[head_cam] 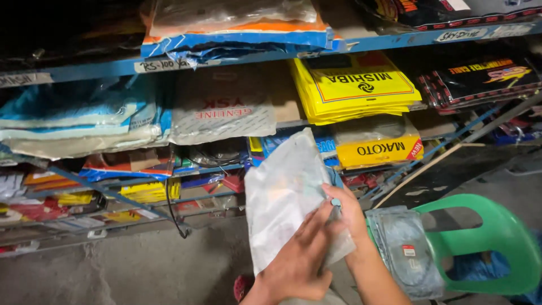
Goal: The person handles several plastic-wrapped packages in a cluttered storage area. They pick up a package from a green plastic stool, place it on a shelf, and then pick up another package from the shelf to place it back on the stool. The person repeats this process, moving items between the stool and the shelf.
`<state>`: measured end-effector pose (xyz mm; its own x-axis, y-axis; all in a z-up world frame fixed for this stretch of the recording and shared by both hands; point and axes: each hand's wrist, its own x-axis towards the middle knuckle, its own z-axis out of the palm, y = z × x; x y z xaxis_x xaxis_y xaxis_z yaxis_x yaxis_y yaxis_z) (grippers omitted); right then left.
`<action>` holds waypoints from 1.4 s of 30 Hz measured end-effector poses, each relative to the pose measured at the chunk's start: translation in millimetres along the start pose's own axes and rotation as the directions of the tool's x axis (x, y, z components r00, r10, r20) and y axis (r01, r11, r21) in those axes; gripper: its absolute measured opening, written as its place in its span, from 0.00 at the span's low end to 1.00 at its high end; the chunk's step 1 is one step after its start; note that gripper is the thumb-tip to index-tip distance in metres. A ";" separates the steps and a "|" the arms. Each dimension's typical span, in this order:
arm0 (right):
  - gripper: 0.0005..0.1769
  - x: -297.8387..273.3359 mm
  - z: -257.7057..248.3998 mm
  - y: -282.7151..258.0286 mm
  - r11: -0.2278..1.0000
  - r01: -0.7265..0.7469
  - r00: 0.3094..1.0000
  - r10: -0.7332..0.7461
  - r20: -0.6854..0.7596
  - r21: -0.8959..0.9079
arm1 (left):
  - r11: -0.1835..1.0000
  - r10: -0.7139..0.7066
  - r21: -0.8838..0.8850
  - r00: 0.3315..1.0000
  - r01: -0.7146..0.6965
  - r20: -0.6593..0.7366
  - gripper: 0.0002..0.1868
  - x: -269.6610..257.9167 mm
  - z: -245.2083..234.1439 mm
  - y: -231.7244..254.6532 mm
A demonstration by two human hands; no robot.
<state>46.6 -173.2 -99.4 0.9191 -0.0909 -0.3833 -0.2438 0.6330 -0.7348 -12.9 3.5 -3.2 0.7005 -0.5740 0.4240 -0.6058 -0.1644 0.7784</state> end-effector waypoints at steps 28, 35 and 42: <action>0.33 -34.5 133.0 43.5 0.223 0.792 0.575 -0.586 0.571 -0.569 | 0.127 -0.826 -0.986 0.562 0.112 -0.042 0.27 -116.7 -58.5 -87.3; 0.44 -44.1 143.6 61.3 -0.031 0.923 0.334 -0.428 0.840 -0.383 | 0.313 -0.503 -0.948 0.855 0.049 -0.122 0.47 -122.8 -61.2 -97.6; 0.37 -48.4 126.9 41.2 0.087 0.924 0.376 -0.388 0.842 -0.372 | 0.293 -0.563 -0.953 0.819 0.075 -0.108 0.41 -121.5 -12.0 -117.4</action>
<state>31.3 -45.2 -40.1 0.7003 0.3673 0.6121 0.7129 -0.3152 -0.6264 -22.3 102.2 -140.6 0.9558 -0.2911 -0.0409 0.2350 0.6733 0.7011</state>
